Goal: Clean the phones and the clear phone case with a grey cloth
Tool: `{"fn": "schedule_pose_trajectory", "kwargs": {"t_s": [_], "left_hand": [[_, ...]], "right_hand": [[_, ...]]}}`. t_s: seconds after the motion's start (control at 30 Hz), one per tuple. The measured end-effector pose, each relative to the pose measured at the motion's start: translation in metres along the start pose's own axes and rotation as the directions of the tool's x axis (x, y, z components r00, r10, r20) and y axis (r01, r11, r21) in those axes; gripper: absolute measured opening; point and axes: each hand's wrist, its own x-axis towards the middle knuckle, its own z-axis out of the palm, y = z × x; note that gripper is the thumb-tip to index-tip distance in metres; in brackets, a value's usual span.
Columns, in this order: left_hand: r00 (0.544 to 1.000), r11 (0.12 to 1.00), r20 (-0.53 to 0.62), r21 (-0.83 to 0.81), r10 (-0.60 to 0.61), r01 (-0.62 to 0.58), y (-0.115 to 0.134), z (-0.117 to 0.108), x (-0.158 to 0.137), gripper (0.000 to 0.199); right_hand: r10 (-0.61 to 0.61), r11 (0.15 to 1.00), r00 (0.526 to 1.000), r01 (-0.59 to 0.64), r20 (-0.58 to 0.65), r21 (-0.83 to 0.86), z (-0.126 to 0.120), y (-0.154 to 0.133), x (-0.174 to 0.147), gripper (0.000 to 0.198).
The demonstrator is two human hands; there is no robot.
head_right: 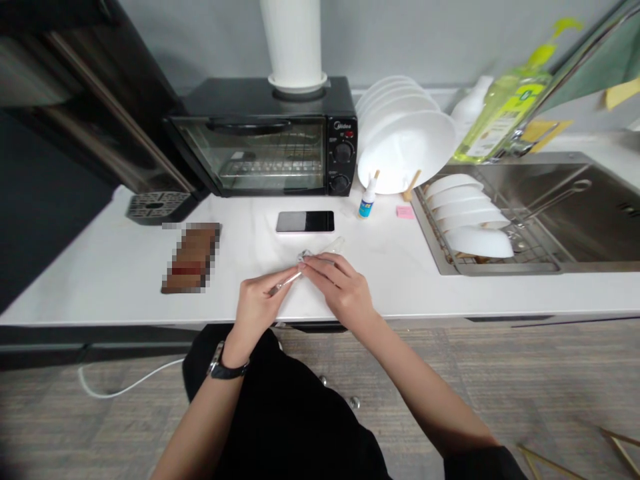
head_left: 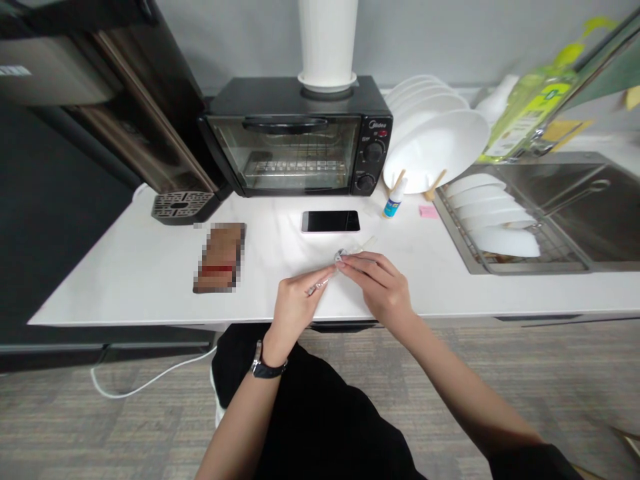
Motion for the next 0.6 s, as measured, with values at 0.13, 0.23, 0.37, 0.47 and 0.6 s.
{"fn": "schedule_pose_trajectory", "kwargs": {"t_s": [0.13,0.23,0.37,0.47,0.6], "left_hand": [[1.0,0.999,0.02,-0.033,-0.023,0.023,-0.001,0.0,-0.002,0.03],[0.999,0.998,0.019,-0.049,-0.035,0.036,-0.001,-0.001,-0.002,0.03],[0.998,0.997,0.023,-0.054,-0.057,0.058,-0.001,-0.001,-0.002,0.029],[0.997,0.996,0.021,-0.059,-0.068,0.069,-0.001,-0.001,-0.002,0.029],[0.997,0.995,0.02,-0.065,-0.08,0.082,0.0,-0.001,-0.002,0.028]], "right_hand": [[0.061,0.994,0.997,-0.064,-0.042,-0.089,-0.011,0.022,0.001,0.068],[0.098,0.984,0.993,-0.107,-0.068,-0.143,-0.017,0.033,0.002,0.058],[0.118,0.978,0.989,-0.132,-0.093,-0.162,-0.018,0.036,0.002,0.051],[0.142,0.974,0.985,-0.157,-0.101,-0.163,-0.015,0.034,0.001,0.05],[0.156,0.97,0.98,-0.176,-0.127,-0.166,-0.012,0.03,0.001,0.052]]}}
